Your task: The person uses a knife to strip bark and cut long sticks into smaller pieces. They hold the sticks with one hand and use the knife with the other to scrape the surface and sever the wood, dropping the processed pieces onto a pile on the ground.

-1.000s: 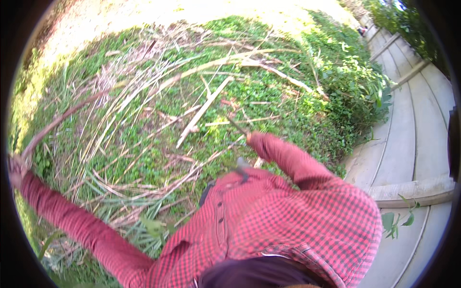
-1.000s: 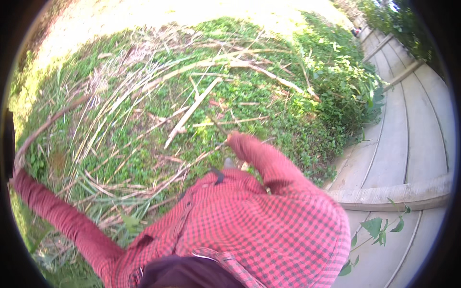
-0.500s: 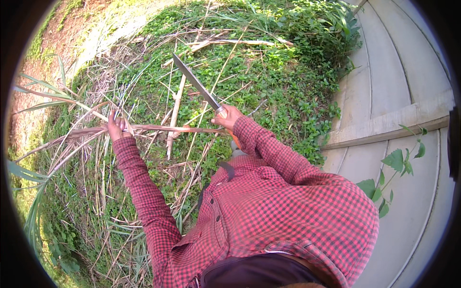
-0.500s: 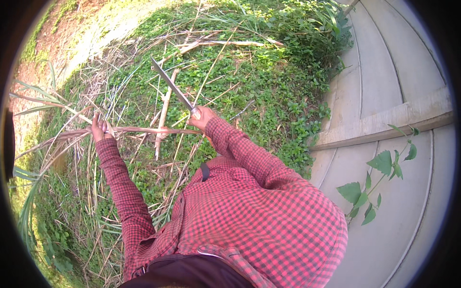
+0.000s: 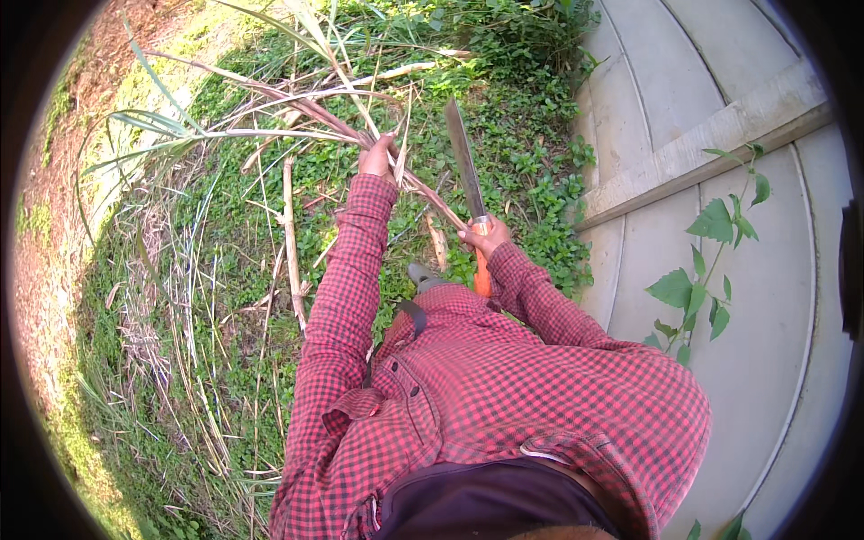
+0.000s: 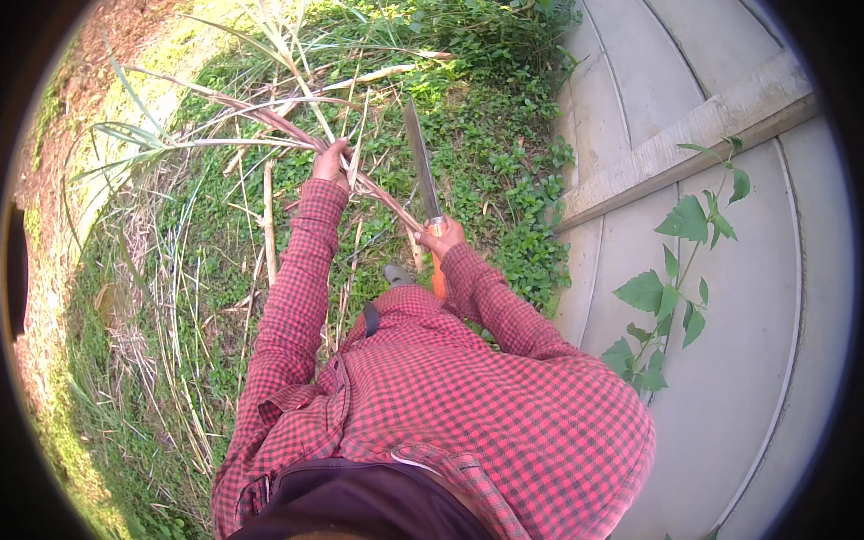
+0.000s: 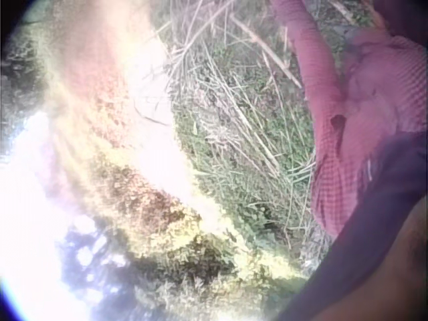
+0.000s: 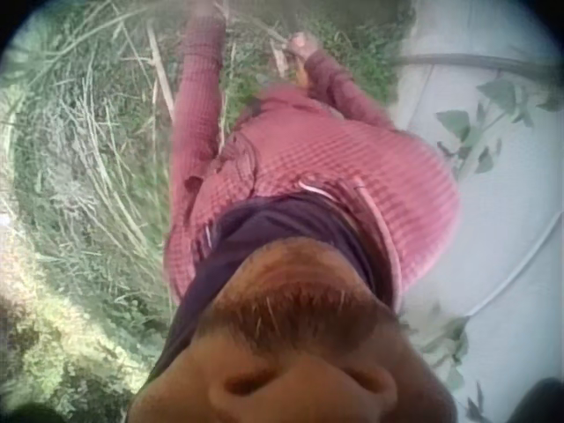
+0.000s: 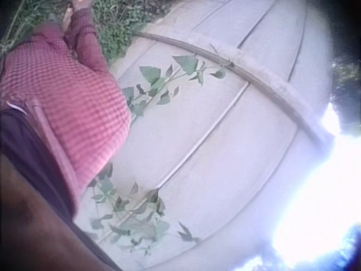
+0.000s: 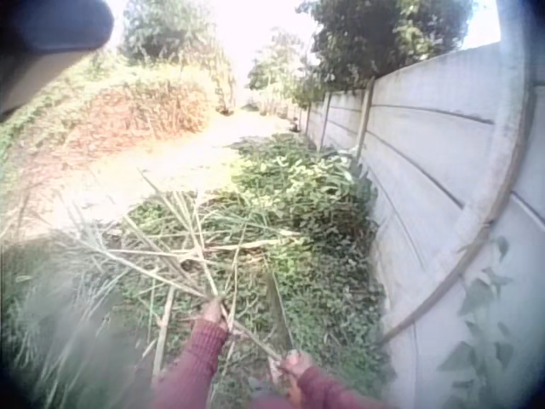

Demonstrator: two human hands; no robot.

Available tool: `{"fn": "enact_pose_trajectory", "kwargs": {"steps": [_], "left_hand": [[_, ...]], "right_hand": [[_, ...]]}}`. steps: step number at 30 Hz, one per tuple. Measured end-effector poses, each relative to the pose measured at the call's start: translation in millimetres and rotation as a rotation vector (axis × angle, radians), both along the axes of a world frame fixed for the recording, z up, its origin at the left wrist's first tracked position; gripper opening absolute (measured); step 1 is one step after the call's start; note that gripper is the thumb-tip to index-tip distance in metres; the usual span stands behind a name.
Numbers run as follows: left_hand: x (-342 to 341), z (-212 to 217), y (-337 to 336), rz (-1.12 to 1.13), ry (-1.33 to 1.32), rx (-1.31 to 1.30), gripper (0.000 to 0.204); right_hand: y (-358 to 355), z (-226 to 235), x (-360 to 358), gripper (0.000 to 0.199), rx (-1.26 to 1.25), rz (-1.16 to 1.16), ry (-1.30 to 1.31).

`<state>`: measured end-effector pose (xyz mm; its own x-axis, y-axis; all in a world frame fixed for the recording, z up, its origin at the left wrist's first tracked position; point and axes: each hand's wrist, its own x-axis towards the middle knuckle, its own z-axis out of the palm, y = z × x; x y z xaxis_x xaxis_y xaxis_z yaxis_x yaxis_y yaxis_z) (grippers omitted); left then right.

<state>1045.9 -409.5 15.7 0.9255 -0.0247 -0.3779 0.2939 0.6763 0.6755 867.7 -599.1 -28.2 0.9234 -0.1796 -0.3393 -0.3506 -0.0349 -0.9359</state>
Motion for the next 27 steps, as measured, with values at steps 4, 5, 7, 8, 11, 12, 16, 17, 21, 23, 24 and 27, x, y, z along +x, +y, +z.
{"fn": "enact_pose_trajectory", "kwargs": {"steps": [4,5,7,8,11,12,16,17,21,23,24,27], "left_hand": [[22.6,-9.8,-65.4,-0.31,-0.049,0.187,0.03],[21.4,-9.5,-81.8,-0.384,-0.056,0.189,0.035],[16.2,-5.9,-104.6,-0.56,-0.165,0.246,0.056],[10.4,-4.8,-111.9,-0.628,-0.158,0.277,0.065],[-12.2,-11.6,-109.8,-0.838,-0.174,0.482,0.079],[-18.2,-18.4,-100.0,-0.912,-0.173,0.469,0.076],[-53.3,-77.5,-13.1,-0.991,-0.058,0.55,0.061],[-65.9,-97.5,14.9,-0.919,0.02,0.614,0.057],[-162.0,-183.6,139.7,-0.659,0.256,0.849,0.044],[-243.4,-218.5,195.1,-0.364,0.371,0.821,0.036],[-281.9,-231.4,215.0,-0.378,0.432,0.831,0.033],[-400.0,-242.5,219.1,-0.182,0.785,0.803,0.028]], "right_hand": [[-15.7,6.1,-15.3,0.031,-0.176,-0.243,-0.002],[-18.4,5.7,-18.2,0.032,-0.161,-0.312,0.017],[-25.8,-2.0,-23.5,0.031,-0.095,-0.391,-0.05],[-31.6,-8.8,-25.7,0.031,-0.096,-0.468,-0.022],[-64.1,-37.0,-21.4,0.03,0.042,-0.598,-0.147],[-80.6,-46.4,-12.7,0.029,-0.022,-0.647,-0.129],[-169.0,-67.5,41.9,0.036,-0.32,-0.72,0.191],[-188.9,-69.6,58.7,0.04,-0.489,-0.777,0.317],[-219.0,-79.2,75.9,0.042,-0.401,-0.597,0.691],[-202.2,-87.7,64.3,0.049,-0.405,-0.418,0.757],[-189.4,-89.4,58.9,0.05,-0.435,-0.315,0.786],[-144.2,-102.8,49.5,0.053,-0.652,0.097,0.789]]}}
